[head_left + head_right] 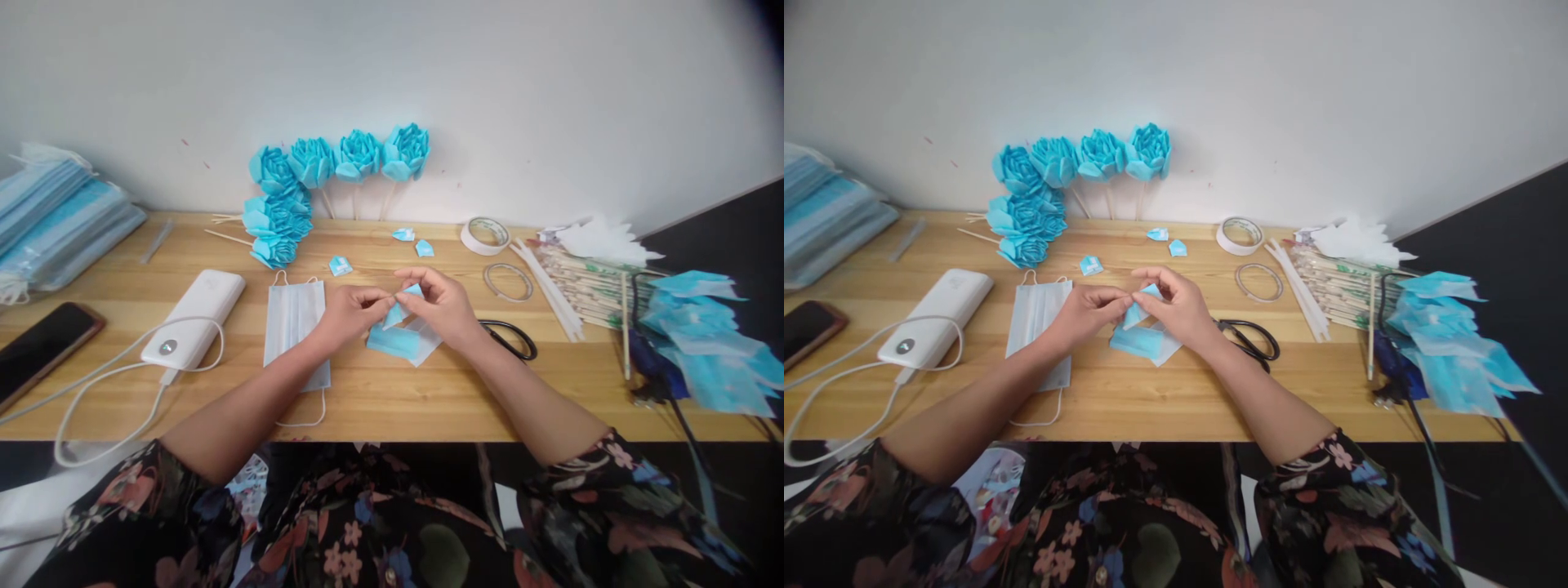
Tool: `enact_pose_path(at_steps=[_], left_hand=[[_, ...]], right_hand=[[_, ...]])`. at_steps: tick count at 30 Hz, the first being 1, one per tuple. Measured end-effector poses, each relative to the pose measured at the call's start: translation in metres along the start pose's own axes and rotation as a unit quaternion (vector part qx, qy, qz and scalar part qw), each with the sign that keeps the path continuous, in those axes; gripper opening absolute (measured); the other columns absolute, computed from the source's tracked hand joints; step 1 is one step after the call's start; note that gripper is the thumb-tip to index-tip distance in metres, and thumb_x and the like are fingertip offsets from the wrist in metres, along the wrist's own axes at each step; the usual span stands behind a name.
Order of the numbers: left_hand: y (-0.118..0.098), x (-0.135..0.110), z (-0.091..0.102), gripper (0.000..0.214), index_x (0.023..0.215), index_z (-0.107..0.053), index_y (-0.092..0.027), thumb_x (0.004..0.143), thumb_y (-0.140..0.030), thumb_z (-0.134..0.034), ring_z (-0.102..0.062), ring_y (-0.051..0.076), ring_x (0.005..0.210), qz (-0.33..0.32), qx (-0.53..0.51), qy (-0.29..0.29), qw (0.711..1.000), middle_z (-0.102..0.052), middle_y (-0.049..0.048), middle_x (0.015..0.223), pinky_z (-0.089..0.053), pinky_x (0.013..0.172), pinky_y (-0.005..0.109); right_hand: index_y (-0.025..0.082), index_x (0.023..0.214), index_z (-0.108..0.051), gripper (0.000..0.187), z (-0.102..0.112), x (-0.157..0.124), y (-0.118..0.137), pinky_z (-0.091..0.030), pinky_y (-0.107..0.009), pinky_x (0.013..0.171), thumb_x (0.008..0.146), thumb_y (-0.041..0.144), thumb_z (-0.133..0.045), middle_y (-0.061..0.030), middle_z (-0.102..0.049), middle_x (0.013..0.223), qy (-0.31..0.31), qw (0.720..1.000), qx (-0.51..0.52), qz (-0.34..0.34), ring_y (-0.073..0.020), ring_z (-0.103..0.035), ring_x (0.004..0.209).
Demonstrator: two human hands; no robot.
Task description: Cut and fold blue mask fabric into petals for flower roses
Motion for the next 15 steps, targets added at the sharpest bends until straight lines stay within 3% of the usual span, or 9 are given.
enact_pose_path(at_steps=[7,11,15], left_hand=[[-0.002,0.001,0.0,0.035,0.059,-0.058,-0.016,0.082,-0.043,-0.057,-0.042,0.009,0.052,0.0,-0.007,0.007,1.0,-0.05,-0.0019,0.053,-0.031,0.051,0.023],[-0.002,0.001,-0.001,0.036,0.058,-0.058,-0.016,0.082,-0.043,-0.057,-0.043,0.009,0.053,0.004,-0.013,0.008,1.0,-0.052,-0.0013,0.054,-0.032,0.051,0.023],[-0.001,0.0,-0.001,0.037,0.058,-0.058,-0.016,0.082,-0.043,-0.057,-0.042,0.008,0.052,0.005,-0.009,0.003,1.0,-0.051,-0.0016,0.053,-0.032,0.05,0.022]], right_hand=[[0.021,0.103,-0.075,0.031,0.009,0.0,-0.004,-0.042,-0.028,0.062,0.077,0.038,-0.075,0.0027,-0.061,0.071,-0.025,0.999,0.015,-0.029,-0.0115,-0.053,0.064],[0.02,0.089,-0.076,0.024,0.013,0.001,-0.003,-0.036,-0.025,0.056,0.074,0.039,-0.078,0.0045,-0.055,0.063,-0.05,0.998,0.028,-0.039,-0.0095,-0.047,0.058],[0.019,0.079,-0.072,0.022,0.013,0.002,-0.002,-0.04,-0.025,0.057,0.071,0.038,-0.08,0.0026,-0.062,0.066,-0.06,0.996,0.054,-0.046,-0.0105,-0.051,0.059]])
Point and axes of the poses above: each hand's wrist, its own x-axis towards the middle knuckle, its own z-axis out of the back of the hand, y = z × x, the point moved 9 cm from there along x, towards the middle knuckle
